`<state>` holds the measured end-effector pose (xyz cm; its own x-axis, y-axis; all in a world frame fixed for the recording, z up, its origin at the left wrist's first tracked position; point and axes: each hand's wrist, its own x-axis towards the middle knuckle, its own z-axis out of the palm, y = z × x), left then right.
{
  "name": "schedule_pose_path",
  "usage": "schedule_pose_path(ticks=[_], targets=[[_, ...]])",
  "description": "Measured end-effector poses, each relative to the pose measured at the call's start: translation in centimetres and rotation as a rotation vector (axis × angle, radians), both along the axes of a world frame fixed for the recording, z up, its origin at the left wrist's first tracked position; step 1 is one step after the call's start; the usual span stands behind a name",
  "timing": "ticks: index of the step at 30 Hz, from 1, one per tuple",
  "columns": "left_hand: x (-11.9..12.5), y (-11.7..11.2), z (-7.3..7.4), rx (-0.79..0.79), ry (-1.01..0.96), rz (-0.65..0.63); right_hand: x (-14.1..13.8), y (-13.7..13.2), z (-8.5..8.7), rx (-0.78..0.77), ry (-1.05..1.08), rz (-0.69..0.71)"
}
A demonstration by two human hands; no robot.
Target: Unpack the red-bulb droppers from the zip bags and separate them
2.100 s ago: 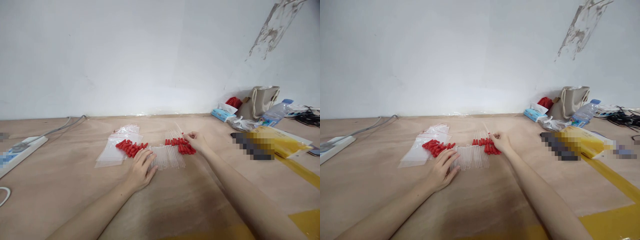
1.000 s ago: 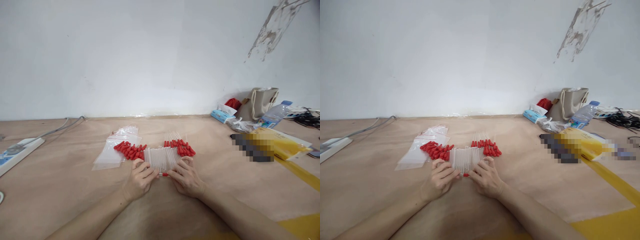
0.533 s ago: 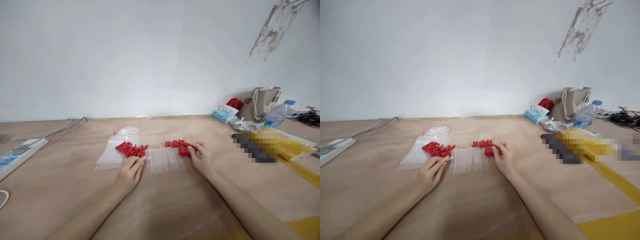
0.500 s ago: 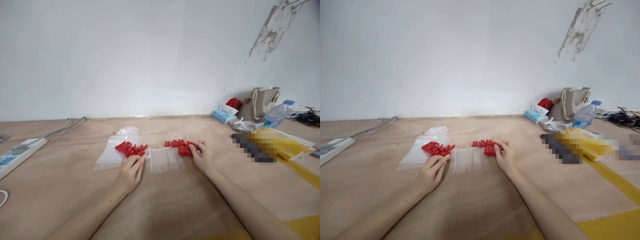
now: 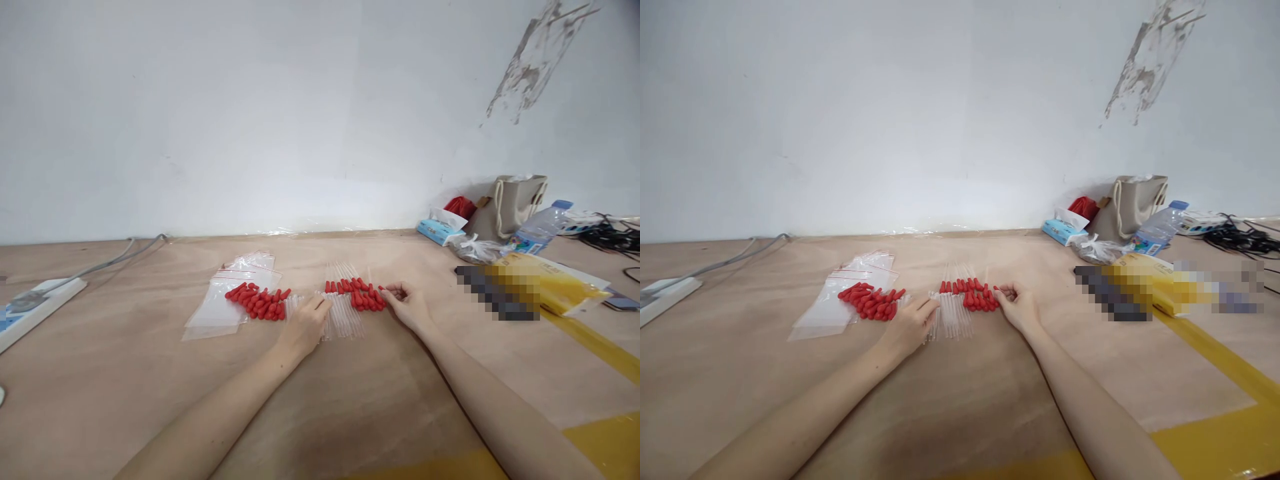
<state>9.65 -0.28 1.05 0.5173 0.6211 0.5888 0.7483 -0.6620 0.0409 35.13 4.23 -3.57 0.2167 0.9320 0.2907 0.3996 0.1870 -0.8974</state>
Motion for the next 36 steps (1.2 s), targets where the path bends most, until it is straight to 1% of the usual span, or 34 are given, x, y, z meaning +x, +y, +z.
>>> schedule_pose_path(ticks=[7,10,12,14,17,21,24,27,30,33,36], targets=[[0.5,-1.4,-0.4,-0.157,-0.059,-0.082,0.3,-0.2,0.2,-0.054,-0.120,0.014],[0.4,-1.6,-0.2,-0.195,-0.067,-0.121,0.4,0.0,0.0,-0.051,-0.157,-0.025],[0.2,-1.7,-0.1,-0.175,-0.075,-0.134,0.5,0.2,-0.2,-0.051,-0.178,-0.066],[-0.2,-1.9,-0.2,-0.114,-0.090,-0.136,0.6,0.3,-0.5,-0.063,-0.202,-0.086],[-1.6,-2.7,-0.4,-0.018,-0.100,-0.128,0.6,0.6,-0.5,-0.102,-0.231,-0.090],[-3.4,-4.2,-0.8,0.041,-0.116,-0.106,0.4,1.9,0.6,-0.194,-0.286,-0.089],[-3.9,-4.7,-0.9,0.020,-0.123,-0.080,-0.1,3.6,2.0,-0.306,-0.352,-0.079],[-3.6,-4.7,-0.7,-0.025,-0.112,-0.053,-0.7,5.2,3.2,-0.415,-0.411,-0.082],[-3.0,-4.5,-0.6,-0.063,-0.100,-0.006,-1.5,6.2,3.7,-0.484,-0.434,-0.085],[-2.4,-4.3,-0.5,-0.100,-0.080,0.035,-2.1,6.5,3.8,-0.528,-0.415,-0.094],[-2.1,-4.1,-0.4,-0.112,-0.021,0.026,-2.5,6.4,4.1,-0.561,-0.366,-0.123]])
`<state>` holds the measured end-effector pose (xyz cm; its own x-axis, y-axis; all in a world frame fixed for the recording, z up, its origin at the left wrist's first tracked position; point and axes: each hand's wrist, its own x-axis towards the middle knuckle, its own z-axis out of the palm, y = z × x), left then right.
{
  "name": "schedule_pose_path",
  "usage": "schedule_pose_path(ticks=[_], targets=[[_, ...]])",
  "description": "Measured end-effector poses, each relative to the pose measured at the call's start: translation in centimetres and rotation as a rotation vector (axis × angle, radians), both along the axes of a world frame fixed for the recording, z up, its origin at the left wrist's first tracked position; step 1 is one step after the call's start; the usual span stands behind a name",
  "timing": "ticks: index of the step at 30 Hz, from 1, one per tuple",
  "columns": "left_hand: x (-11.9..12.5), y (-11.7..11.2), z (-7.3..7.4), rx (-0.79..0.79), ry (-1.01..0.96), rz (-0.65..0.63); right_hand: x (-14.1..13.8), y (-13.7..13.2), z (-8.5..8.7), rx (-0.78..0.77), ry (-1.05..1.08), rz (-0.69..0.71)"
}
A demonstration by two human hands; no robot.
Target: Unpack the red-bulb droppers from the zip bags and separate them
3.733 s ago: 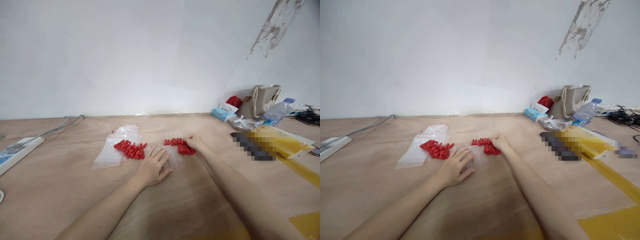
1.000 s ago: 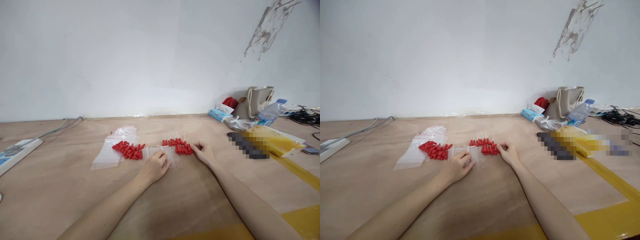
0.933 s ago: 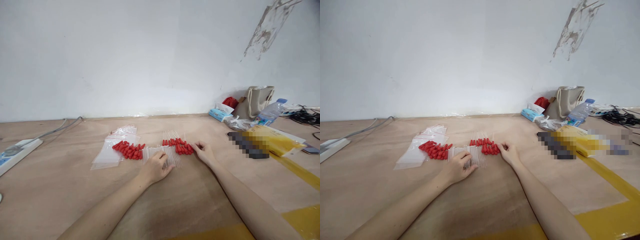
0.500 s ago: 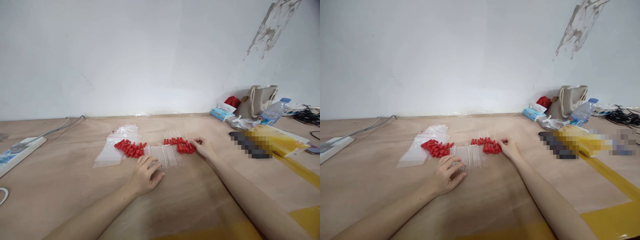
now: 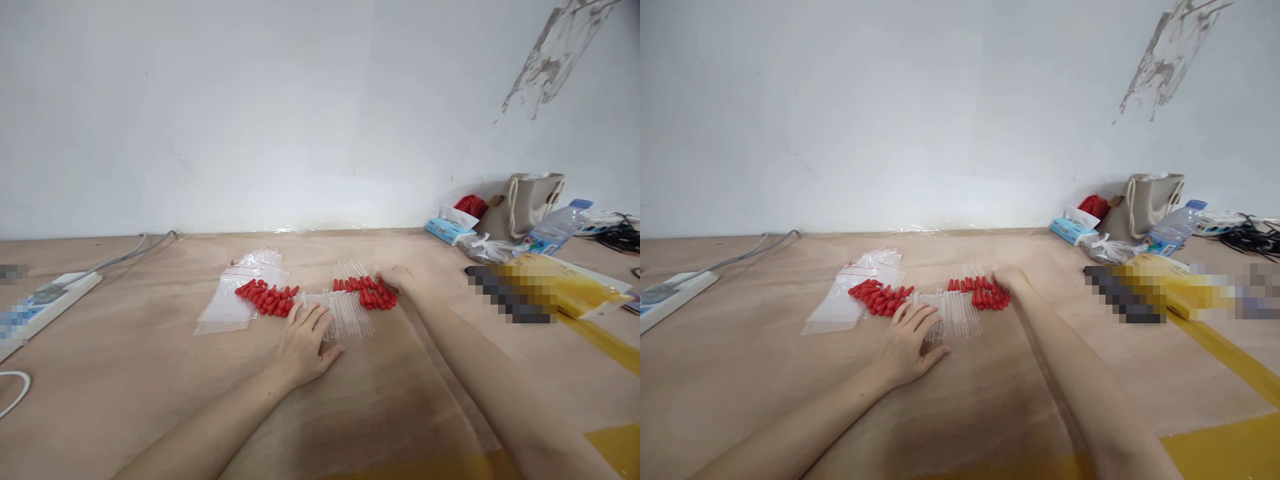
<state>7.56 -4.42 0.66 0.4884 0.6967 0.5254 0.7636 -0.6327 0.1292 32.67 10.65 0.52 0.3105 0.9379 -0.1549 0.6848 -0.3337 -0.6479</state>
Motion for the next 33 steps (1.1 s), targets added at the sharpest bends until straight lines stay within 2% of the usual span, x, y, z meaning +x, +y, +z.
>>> schedule_pose_path(ticks=[6,12,26,30,33], targets=[[0.2,0.6,0.4,-0.018,0.179,-0.046,-0.2,-0.6,0.7,0.009,0.066,-0.047],[0.3,1.2,0.4,0.024,0.227,-0.027,-0.4,-1.2,0.7,0.037,0.111,-0.030],[0.1,0.7,0.6,0.057,0.135,-0.037,0.3,-1.4,0.1,0.096,0.080,0.032],[0.0,0.6,0.7,0.073,0.113,-0.041,0.4,-1.8,0.6,0.186,0.121,0.057],[-0.1,0.5,0.6,0.099,0.084,-0.046,0.0,-2.6,1.3,0.308,0.172,0.071]])
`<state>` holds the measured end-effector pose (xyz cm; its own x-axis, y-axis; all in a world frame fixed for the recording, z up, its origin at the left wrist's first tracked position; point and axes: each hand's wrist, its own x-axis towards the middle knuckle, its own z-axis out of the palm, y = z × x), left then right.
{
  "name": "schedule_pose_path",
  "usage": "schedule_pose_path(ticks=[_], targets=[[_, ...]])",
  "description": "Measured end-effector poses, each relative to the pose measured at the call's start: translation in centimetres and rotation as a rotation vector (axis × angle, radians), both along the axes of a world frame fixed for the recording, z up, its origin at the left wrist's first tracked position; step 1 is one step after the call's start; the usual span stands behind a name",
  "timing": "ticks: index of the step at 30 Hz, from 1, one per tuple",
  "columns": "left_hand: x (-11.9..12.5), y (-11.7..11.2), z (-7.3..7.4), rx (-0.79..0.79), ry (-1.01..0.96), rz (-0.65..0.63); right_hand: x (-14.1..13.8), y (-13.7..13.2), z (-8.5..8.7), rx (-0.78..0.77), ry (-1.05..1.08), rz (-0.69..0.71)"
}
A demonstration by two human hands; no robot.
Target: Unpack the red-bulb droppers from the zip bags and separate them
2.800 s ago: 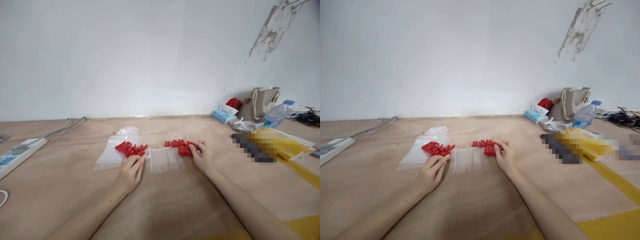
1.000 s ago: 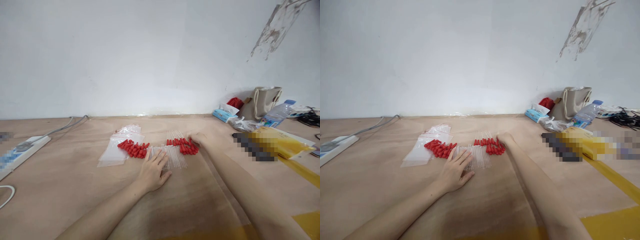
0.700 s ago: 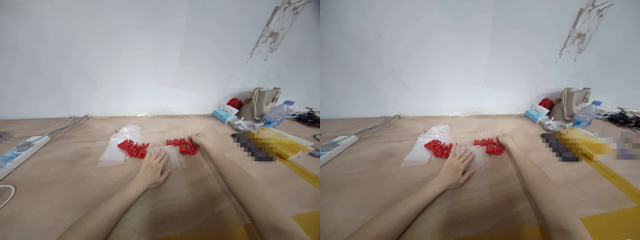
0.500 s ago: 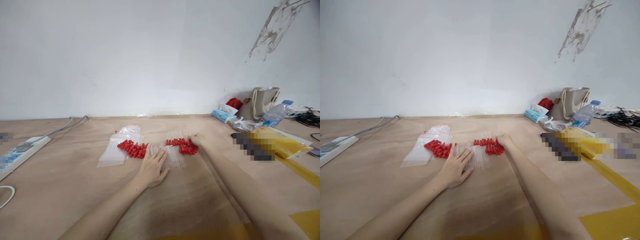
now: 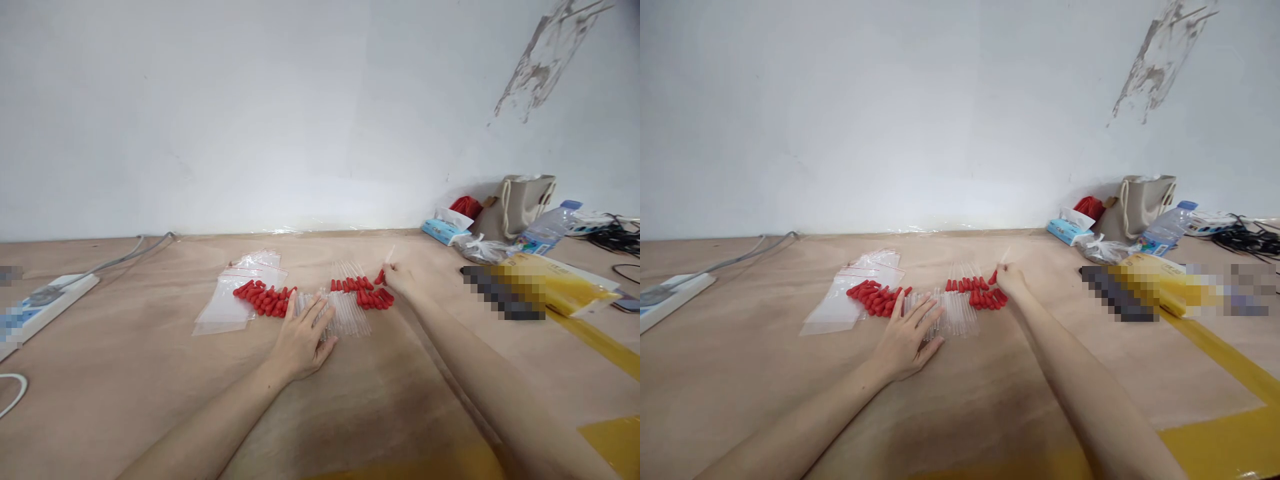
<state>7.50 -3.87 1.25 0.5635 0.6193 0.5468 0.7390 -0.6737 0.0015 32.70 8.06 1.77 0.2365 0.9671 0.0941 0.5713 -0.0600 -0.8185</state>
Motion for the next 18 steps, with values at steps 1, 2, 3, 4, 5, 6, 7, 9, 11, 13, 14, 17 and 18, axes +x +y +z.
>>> schedule_pose_path(ticks=[1,2,3,4,5,6,7,9,11,13,14,17,18], targets=[[-0.1,0.0,-0.1,0.011,-0.013,0.001,-0.3,-0.5,0.2,0.040,0.021,-0.001],[-0.2,0.0,-0.2,0.026,-0.029,0.004,-0.6,-1.2,0.4,0.086,0.041,0.005],[-0.4,-0.1,-0.3,0.046,-0.047,0.009,-1.0,-2.1,0.5,0.137,0.054,0.021],[-0.6,-0.1,-0.4,0.073,-0.066,0.017,-1.4,-3.1,0.5,0.180,0.061,0.050],[-0.9,-0.1,-0.4,0.107,-0.090,0.026,-1.9,-4.3,0.4,0.276,0.053,0.129],[-1.2,-0.1,-0.5,0.143,-0.111,0.037,-2.3,-5.5,0.2,0.365,0.007,0.219],[-1.5,-0.2,-0.4,0.179,-0.127,0.047,-2.7,-6.8,-0.1,0.440,-0.065,0.296],[-2.0,-0.3,-0.3,0.243,-0.135,0.054,-3.5,-9.1,-0.7,0.590,-0.307,0.411],[-2.1,-0.4,0.0,0.286,-0.114,0.039,-4.3,-10.8,-1.3,0.705,-0.480,0.489],[-1.9,-0.5,0.2,0.313,-0.086,0.011,-5.0,-11.8,-1.7,0.781,-0.566,0.541],[-1.6,-0.6,0.2,0.320,-0.071,-0.006,-5.3,-12.1,-1.8,0.804,-0.586,0.563],[-0.9,-0.8,-0.1,0.294,-0.014,-0.048,-6.0,-12.2,-2.0,0.838,-0.607,0.630],[-0.8,-0.8,-0.3,0.272,0.004,-0.050,-6.0,-12.2,-2.1,0.837,-0.604,0.643]])
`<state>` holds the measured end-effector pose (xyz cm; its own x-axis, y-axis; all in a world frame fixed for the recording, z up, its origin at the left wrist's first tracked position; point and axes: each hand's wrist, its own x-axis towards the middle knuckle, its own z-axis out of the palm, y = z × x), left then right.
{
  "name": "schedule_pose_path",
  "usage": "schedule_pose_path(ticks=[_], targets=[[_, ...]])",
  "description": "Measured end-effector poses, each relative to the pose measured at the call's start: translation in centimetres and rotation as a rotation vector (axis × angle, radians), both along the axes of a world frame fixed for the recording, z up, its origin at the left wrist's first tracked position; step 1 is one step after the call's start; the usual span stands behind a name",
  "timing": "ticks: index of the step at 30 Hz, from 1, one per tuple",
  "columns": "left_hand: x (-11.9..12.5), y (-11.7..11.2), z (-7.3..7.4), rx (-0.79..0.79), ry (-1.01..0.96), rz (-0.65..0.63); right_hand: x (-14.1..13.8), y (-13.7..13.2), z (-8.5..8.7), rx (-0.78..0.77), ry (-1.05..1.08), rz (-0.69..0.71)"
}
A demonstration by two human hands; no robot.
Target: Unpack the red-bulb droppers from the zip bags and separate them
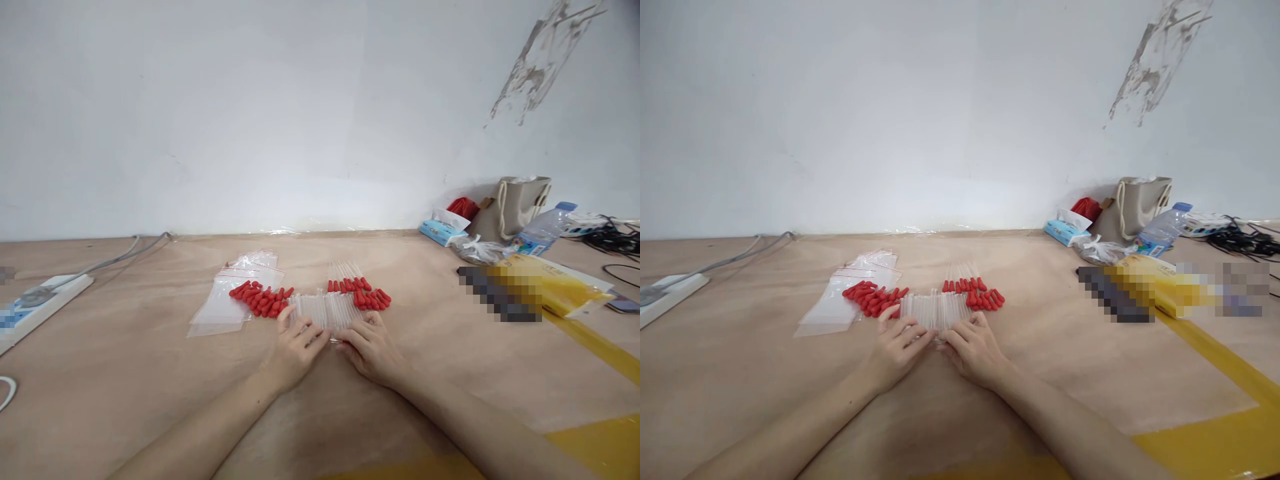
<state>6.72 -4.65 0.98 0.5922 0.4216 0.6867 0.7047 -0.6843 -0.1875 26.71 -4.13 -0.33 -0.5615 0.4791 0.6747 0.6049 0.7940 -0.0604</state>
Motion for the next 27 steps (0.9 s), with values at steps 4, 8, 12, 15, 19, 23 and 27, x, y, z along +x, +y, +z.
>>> schedule_pose_path(ticks=[4,8,12,15,19,23,27], targets=[[0.0,0.0,-0.2,-0.060,0.019,0.031,0.6,0.2,-0.3,-0.020,0.024,-0.010],[-0.1,-0.2,-0.1,-0.053,0.016,0.030,1.1,0.1,-0.4,-0.010,0.033,-0.040],[-0.3,-0.3,-0.2,-0.021,-0.021,-0.005,1.0,-0.1,-0.3,0.043,0.058,-0.035],[-0.5,-0.4,-0.3,-0.004,-0.011,-0.030,1.0,-0.1,-0.2,0.032,0.051,0.004],[-0.7,-0.6,-0.3,0.017,0.021,-0.047,1.2,-0.1,-0.1,-0.045,0.047,0.065],[-0.7,-0.9,-0.2,0.040,0.020,-0.057,1.4,-0.3,0.1,-0.120,0.020,0.094],[-1.5,-0.5,0.2,0.047,-0.039,-0.045,2.2,-0.3,0.4,-0.156,0.046,0.043]])
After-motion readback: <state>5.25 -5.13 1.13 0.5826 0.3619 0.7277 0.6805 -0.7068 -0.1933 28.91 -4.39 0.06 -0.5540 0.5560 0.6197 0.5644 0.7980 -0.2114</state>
